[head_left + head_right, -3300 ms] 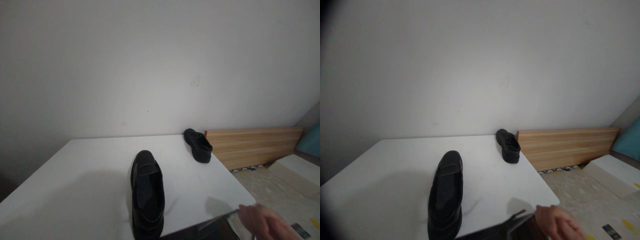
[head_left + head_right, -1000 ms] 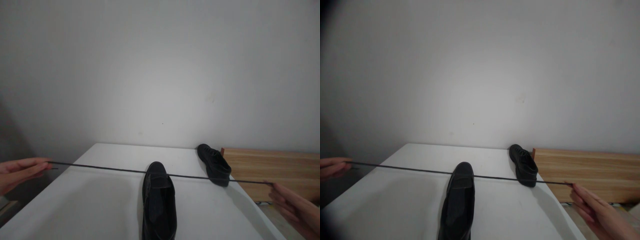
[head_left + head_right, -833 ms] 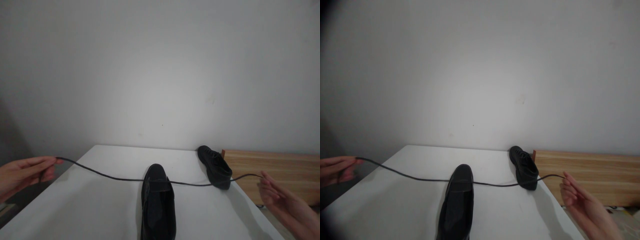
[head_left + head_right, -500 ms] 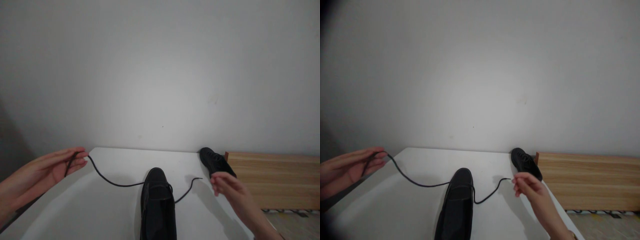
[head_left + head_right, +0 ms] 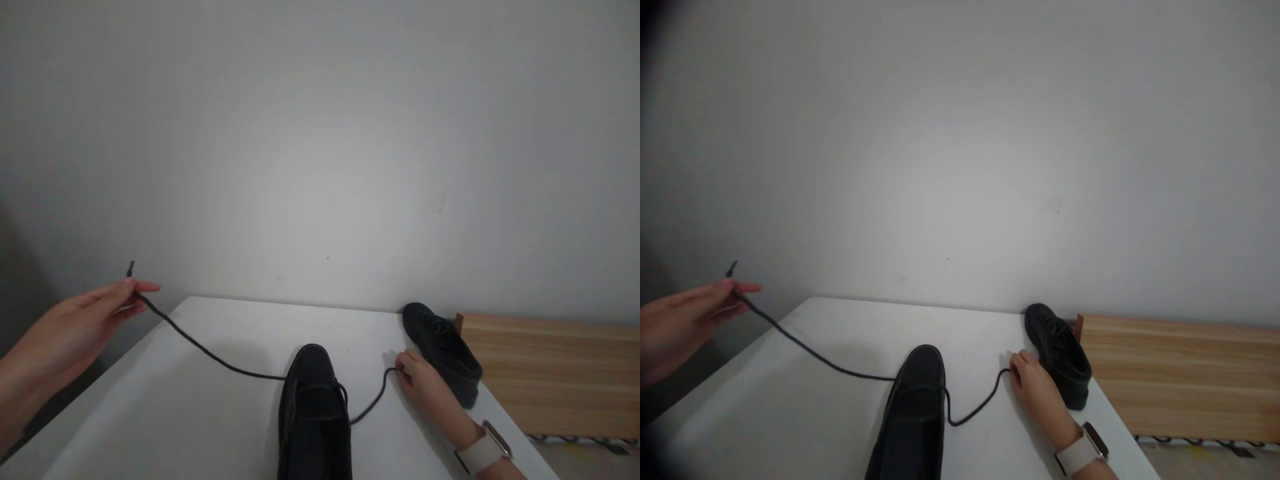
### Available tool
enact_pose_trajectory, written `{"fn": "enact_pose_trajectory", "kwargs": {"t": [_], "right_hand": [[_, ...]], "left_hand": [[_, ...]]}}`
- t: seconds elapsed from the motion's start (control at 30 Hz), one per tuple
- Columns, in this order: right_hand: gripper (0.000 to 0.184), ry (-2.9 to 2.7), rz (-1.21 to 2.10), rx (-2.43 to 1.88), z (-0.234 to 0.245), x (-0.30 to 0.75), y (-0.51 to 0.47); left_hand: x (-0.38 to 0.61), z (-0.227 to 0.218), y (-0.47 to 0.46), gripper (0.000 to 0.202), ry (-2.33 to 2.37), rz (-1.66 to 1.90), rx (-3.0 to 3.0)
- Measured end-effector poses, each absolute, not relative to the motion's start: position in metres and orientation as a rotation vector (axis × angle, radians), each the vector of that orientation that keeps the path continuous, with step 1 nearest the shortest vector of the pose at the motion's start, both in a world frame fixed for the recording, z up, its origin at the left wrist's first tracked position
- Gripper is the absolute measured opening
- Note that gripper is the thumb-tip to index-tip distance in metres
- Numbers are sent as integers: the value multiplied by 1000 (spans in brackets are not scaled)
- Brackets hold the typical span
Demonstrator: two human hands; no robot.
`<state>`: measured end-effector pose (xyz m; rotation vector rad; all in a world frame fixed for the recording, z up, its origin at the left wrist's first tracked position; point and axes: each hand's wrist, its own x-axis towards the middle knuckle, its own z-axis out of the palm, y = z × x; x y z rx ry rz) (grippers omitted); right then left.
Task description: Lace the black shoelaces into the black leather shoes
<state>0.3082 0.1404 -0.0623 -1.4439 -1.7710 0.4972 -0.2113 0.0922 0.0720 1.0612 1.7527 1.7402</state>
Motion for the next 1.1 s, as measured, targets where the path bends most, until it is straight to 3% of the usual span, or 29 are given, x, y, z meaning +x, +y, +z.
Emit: {"fn": "enact_pose_trajectory", "kwargs": {"t": [0.27, 0.57, 0.83, 1.1], "right_hand": [[32, -1116, 861, -1168, -13, 328, 137], [26, -675, 1079, -794, 24, 308, 123], [25, -1235, 1399, -890, -8, 253, 114], [33, -1725, 1228, -1135, -28, 221, 107]], "left_hand": [[-197, 94, 107, 23, 1550, 2016, 845], [-155, 102, 96, 27, 1588, 1814, 1229], [-116, 33, 83, 34, 1487, 965, 1847], [-70, -13, 77, 38, 1222, 811, 2104]]}}
